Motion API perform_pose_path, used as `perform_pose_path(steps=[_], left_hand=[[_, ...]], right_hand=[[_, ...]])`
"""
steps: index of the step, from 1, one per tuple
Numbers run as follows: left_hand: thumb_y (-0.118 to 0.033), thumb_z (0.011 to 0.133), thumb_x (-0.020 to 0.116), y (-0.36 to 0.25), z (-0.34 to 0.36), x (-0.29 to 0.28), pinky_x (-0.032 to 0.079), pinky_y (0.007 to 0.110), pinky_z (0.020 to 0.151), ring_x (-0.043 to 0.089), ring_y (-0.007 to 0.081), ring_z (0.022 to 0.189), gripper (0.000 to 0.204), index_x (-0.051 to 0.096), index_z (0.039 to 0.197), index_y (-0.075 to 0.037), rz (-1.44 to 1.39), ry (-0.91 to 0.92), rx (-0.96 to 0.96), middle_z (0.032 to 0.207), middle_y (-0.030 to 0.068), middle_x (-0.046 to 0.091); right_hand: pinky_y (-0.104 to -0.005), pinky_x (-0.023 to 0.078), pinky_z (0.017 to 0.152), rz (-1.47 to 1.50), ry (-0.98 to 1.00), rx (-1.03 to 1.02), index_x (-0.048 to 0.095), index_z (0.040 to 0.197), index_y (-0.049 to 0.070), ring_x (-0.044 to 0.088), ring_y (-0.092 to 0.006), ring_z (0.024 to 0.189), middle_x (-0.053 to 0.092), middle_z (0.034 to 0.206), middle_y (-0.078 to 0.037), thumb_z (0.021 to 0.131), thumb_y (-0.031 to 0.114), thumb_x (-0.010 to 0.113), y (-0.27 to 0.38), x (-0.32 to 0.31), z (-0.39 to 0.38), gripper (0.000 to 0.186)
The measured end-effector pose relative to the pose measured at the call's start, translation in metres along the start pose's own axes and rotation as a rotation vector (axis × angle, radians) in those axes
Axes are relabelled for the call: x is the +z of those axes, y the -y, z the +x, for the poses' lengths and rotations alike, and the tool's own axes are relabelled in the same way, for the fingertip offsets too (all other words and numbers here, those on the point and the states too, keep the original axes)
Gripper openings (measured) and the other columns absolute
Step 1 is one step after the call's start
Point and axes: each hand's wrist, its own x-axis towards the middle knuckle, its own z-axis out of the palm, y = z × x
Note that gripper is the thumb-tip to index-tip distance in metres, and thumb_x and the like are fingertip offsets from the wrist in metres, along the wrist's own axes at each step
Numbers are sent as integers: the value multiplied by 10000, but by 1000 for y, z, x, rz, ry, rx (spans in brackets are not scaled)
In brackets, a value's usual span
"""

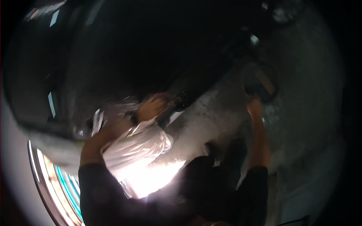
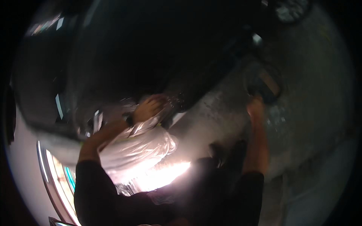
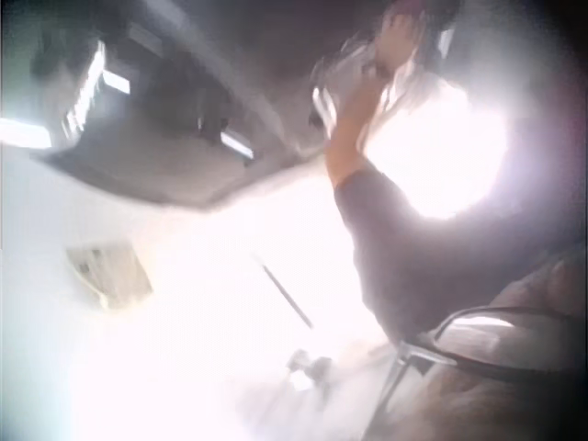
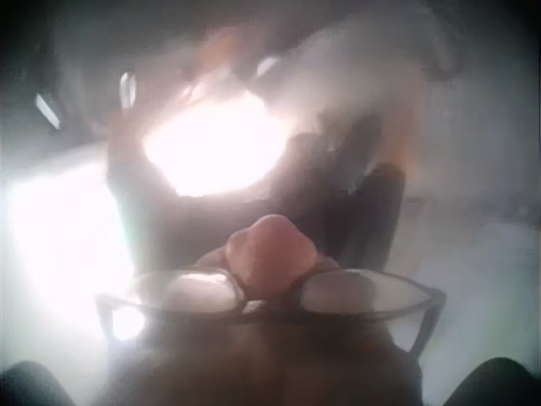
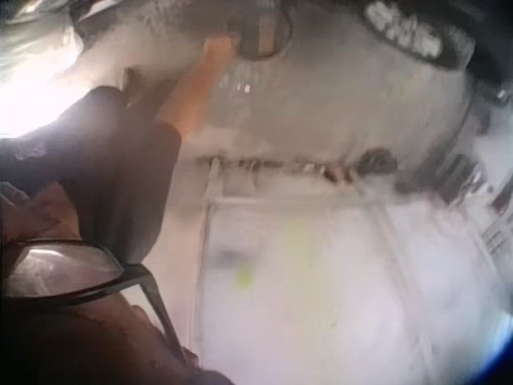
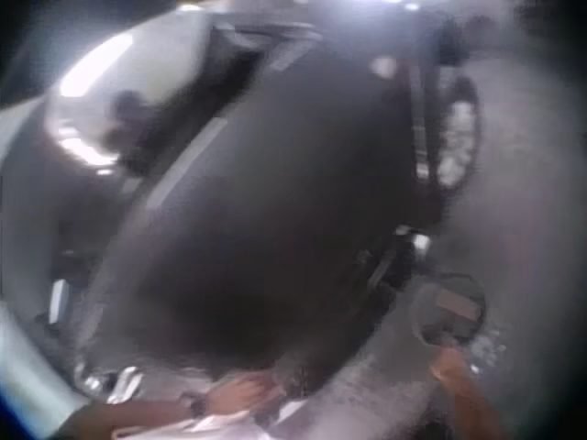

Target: The person wets a sanding block in a bucket of water, sands a car door, and wipes the car surface with a cloth while continuing to sand.

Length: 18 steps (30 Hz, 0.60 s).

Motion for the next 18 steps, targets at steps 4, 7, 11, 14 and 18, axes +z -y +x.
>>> perform_pose_path(steps=[4, 7, 11, 14, 18], left_hand=[[43, 923, 639, -67, -20, 74, 520, 455, 1022, 588, 392, 1251, 493, 647, 1400, -84, -449, -219, -450, 1393, 179, 601], [-44, 1023, 530, -135, 15, 166, 539, 455, 909, 650, 341, 1040, 343, 657, 1341, -19, -706, -447, -670, 1155, 185, 683], [-178, 1054, 652, -218, 58, 222, 567, 319, 881, 689, 184, 1008, 310, 670, 1328, -35, -1525, -423, -1050, 1190, 110, 713], [-119, 1012, 724, -254, 105, 240, 569, 310, 966, 695, 185, 1105, 388, 625, 1376, -27, -1737, -277, -892, 1265, 114, 707], [-99, 1004, 727, -234, 154, 266, 560, 329, 1014, 690, 200, 1162, 419, 596, 1392, -13, -2038, -378, -795, 1305, 133, 701]], right_hand=[[-578, 368, 1200, -93, 376, 265, 497, 1510, 13, 474, -358, 1457, 489, 1569, -203, 1012, 286, 542, 86, 16, 41, 569], [-607, 328, 1219, -64, 351, 340, 452, 1546, 8, 422, -329, 1499, 429, 1611, -194, 1065, 364, 498, 53, 45, 43, 600], [-586, 368, 1197, -42, 595, 357, 604, 1390, 18, 554, -356, 1374, 585, 1436, -207, 1083, 339, 483, 43, 79, 35, 461], [-540, 440, 1141, -130, 390, 435, 673, 1275, 27, 661, -363, 1218, 690, 1255, -178, 1049, 248, 521, -7, 108, 17, 351], [-495, 502, 1053, -133, 243, 383, 700, 1167, 29, 709, -338, 1127, 743, 1141, -146, 997, 164, 546, 14, 132, 13, 266]])
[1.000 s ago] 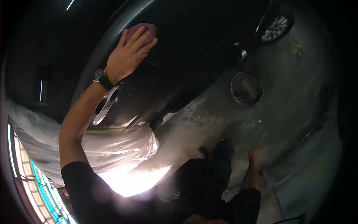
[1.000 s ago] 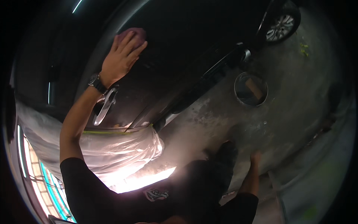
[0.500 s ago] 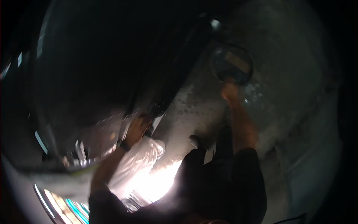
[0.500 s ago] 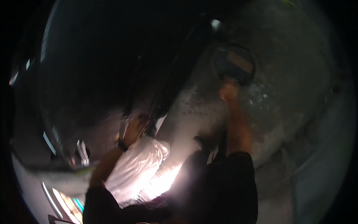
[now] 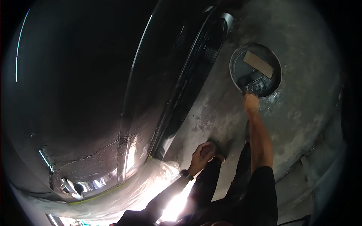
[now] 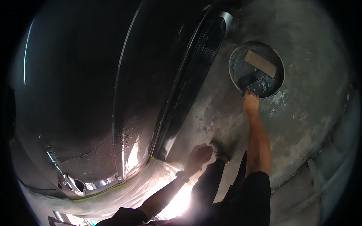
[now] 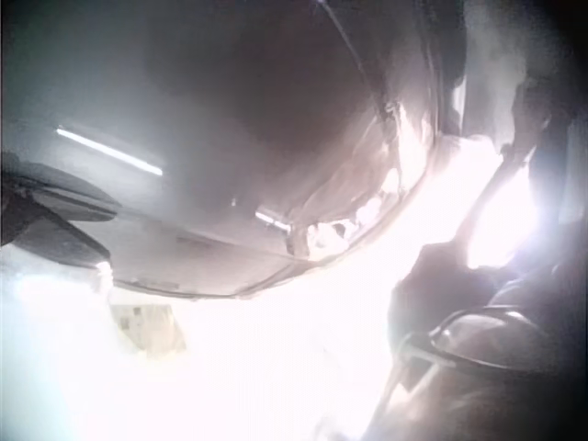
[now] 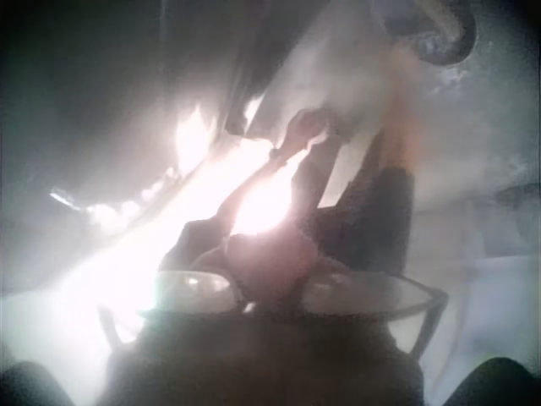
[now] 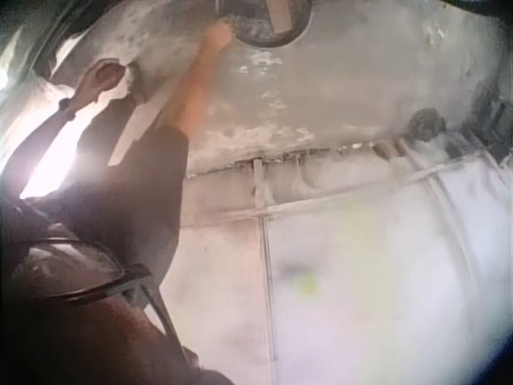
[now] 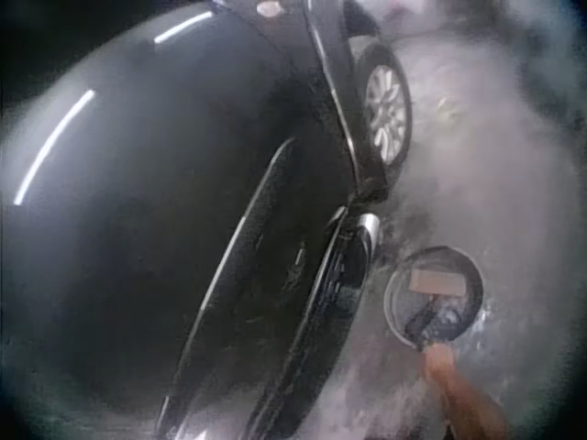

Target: The person wets a sanding block in a bucket of water, sands a car door, and wipes the car surface with a cloth while continuing to sand.

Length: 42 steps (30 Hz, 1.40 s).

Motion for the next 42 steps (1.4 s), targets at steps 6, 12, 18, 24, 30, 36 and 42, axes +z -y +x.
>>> perform_pose_path(steps=[6, 12, 18, 24, 30, 36, 42], left_hand=[[-77, 983, 713, -44, 101, 40, 535, 361, 1018, 681, 284, 1175, 385, 626, 1352, -13, 510, 149, 325, 1270, 159, 671], [-10, 1005, 656, -55, 170, 91, 580, 334, 933, 688, 238, 1139, 347, 610, 1347, 37, 709, 321, 499, 1236, 142, 619], [-17, 968, 669, -14, 219, 128, 534, 451, 1002, 634, 377, 1172, 398, 599, 1356, 35, 863, 368, 596, 1279, 212, 576], [-59, 924, 642, 39, 283, 136, 480, 546, 1059, 538, 474, 1228, 407, 617, 1329, -34, 1235, 380, 296, 1354, 246, 522], [-190, 925, 640, 93, 324, 157, 405, 630, 1096, 499, 452, 1320, 434, 634, 1333, -41, 1524, 280, 363, 1388, 239, 554], [-150, 941, 564, 96, 342, 168, 578, 542, 854, 755, 404, 950, 257, 740, 1067, -10, 1529, 522, 343, 1003, 241, 761], [-14, 941, 609, -27, 242, 134, 605, 429, 626, 777, 365, 858, 180, 705, 1083, 42, 1230, 383, -139, 924, 264, 759]], right_hand=[[-493, 488, 1080, -127, 107, -113, 711, 1211, 44, 702, -319, 1138, 729, 1172, -150, 975, 145, 535, -21, 2, -42, 311], [-519, 450, 1081, -89, 26, -178, 705, 1172, 29, 669, -337, 1145, 718, 1105, -162, 925, 203, 579, -11, 33, -105, 327], [-516, 456, 1050, 24, 127, -141, 666, 1220, -37, 664, -388, 1111, 702, 1108, -228, 886, 200, 649, 1, 33, -171, 410], [-582, 453, 1085, 731, -85, 403, 532, 1421, -96, 549, -507, 1294, 581, 1369, -340, 1060, 202, 557, 0, 22, -117, 469], [-563, 459, 1073, 507, -160, 522, 480, 1448, -131, 558, -541, 1246, 529, 1408, -369, 1045, 341, 611, -16, 91, -51, 634], [-523, 517, 997, 487, 251, 461, 658, 1266, -63, 680, -472, 1074, 720, 1164, -272, 1020, 475, 614, -80, 169, -42, 593], [-431, 522, 976, 1620, 314, 924, 555, 1483, 70, 613, -257, 1253, 595, 1464, -121, 1052, 570, 550, -55, 81, -111, 660]])
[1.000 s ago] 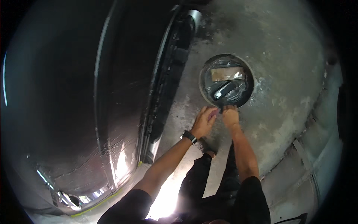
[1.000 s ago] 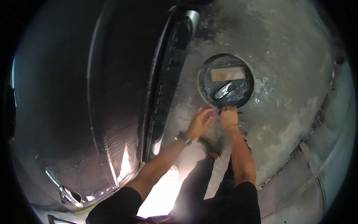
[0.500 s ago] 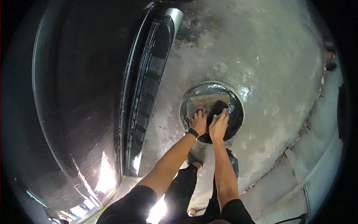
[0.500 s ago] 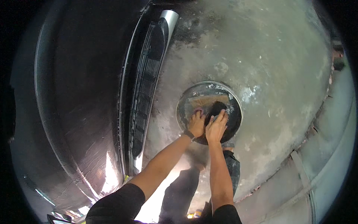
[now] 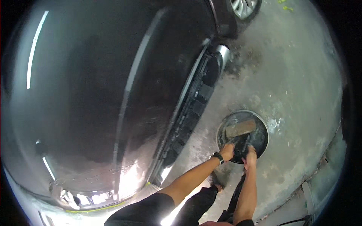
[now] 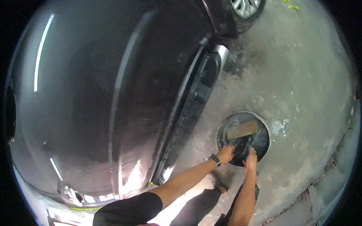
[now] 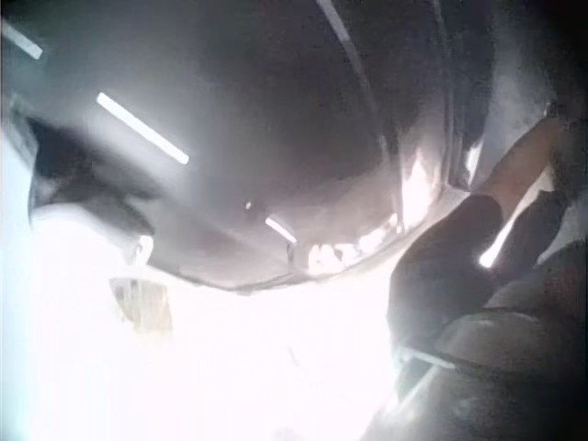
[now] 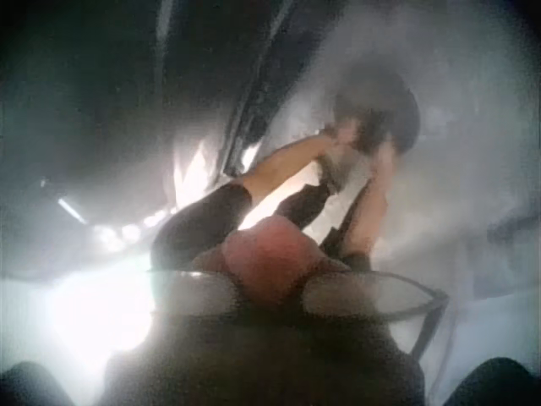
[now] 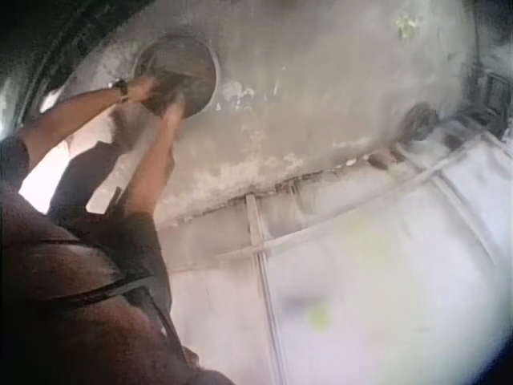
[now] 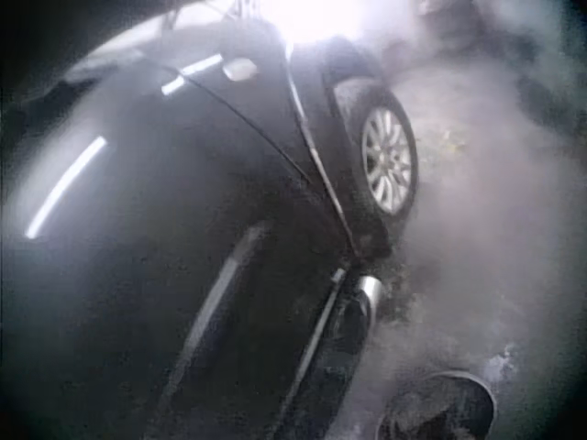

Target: The person wets a sanding block in a bucket of water, sands a car door, and wipes the car surface with a cloth while continuing to sand.

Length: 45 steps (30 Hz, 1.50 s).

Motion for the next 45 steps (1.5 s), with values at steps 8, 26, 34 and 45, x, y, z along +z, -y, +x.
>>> perform_pose_path(steps=[8, 26, 34, 45], left_hand=[[-84, 941, 800, -66, -352, -200, 622, 310, 817, 739, 141, 1031, 284, 673, 1192, -47, -470, -389, 354, 1125, 73, 786], [-252, 938, 698, 33, -698, -480, 182, 682, 1250, 341, 494, 1520, 496, 646, 1396, -69, 1071, -1123, 264, 1581, 284, 419], [-311, 920, 730, 39, -686, -496, 222, 669, 1238, 362, 514, 1499, 480, 698, 1331, -64, 1085, -1153, 337, 1579, 284, 429], [-292, 920, 720, 24, -678, -499, 207, 646, 1252, 372, 506, 1505, 499, 689, 1342, -28, 1038, -1161, 384, 1566, 296, 452]], right_hand=[[-493, 593, 1027, 475, 194, -391, 485, 1535, 106, 541, -223, 1341, 487, 1552, -80, 1089, 327, 613, 134, 99, -260, 514], [-710, 119, 1249, -325, 171, -1785, 288, 1654, 52, 201, -413, 1608, 213, 1746, -185, 1021, 335, 608, 304, 436, -483, 764], [-705, 82, 1252, -173, 86, -1756, 215, 1677, 38, 173, -428, 1616, 180, 1749, -220, 1039, 345, 578, 318, 452, -475, 796], [-686, 96, 1253, -84, 21, -1602, 218, 1680, 21, 122, -437, 1625, 118, 1762, -224, 1126, 311, 410, 374, 468, -497, 654]])
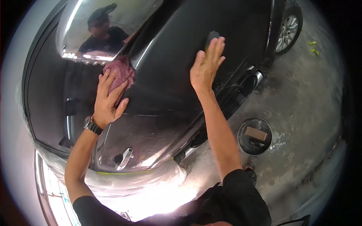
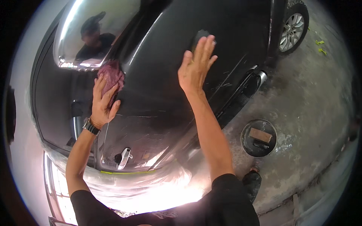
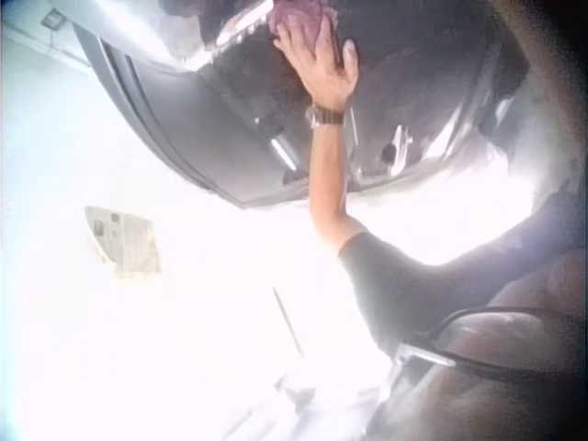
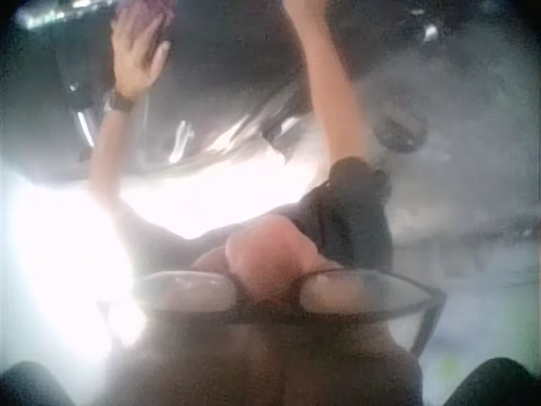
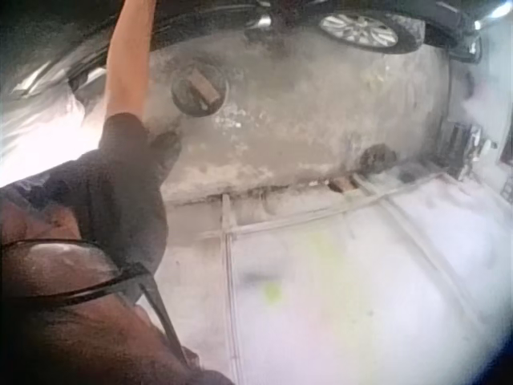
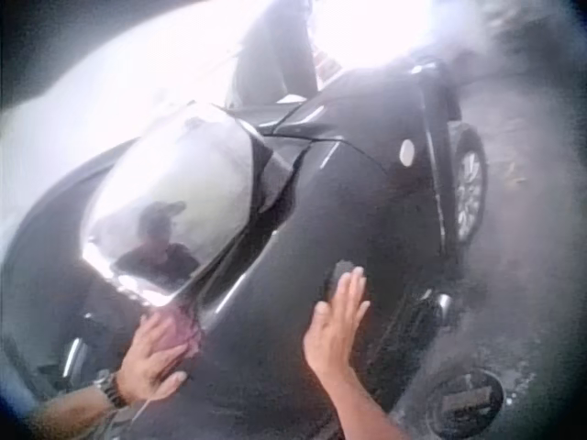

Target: The person wets a sanding block in a bucket of water, sands a car door, and wipes the car surface with a cloth while continuing to sand.

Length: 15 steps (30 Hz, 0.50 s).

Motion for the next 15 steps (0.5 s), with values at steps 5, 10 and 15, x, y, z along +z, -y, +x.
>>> perform_pose_path(steps=[5, 10, 15], left_hand=[[-235, 902, 732, -6, 1, -1, 251, 635, 1243, 413, 495, 1483, 452, 715, 1322, -67, -2, -54, -29, 1557, 264, 497], [-219, 904, 726, -7, 1, -8, 253, 640, 1241, 411, 493, 1482, 452, 707, 1330, -68, 23, -55, -21, 1569, 261, 484], [-203, 907, 715, -8, 4, 5, 248, 640, 1243, 394, 488, 1495, 469, 690, 1355, -65, 16, -36, -21, 1581, 266, 463]], right_hand=[[-685, 148, 1246, 92, -98, -119, 315, 1640, -4, 193, -445, 1606, 245, 1726, -230, 1130, 260, 427, 5, -6, 19, 585], [-703, 157, 1241, -165, 172, -312, 356, 1635, 60, 191, -402, 1616, 256, 1731, -199, 1017, 415, 621, 42, 3, -40, 761], [-750, 207, 1201, -114, 434, -791, 396, 1584, 65, 249, -416, 1575, 274, 1702, -199, 888, 450, 729, -5, -11, -161, 863]])
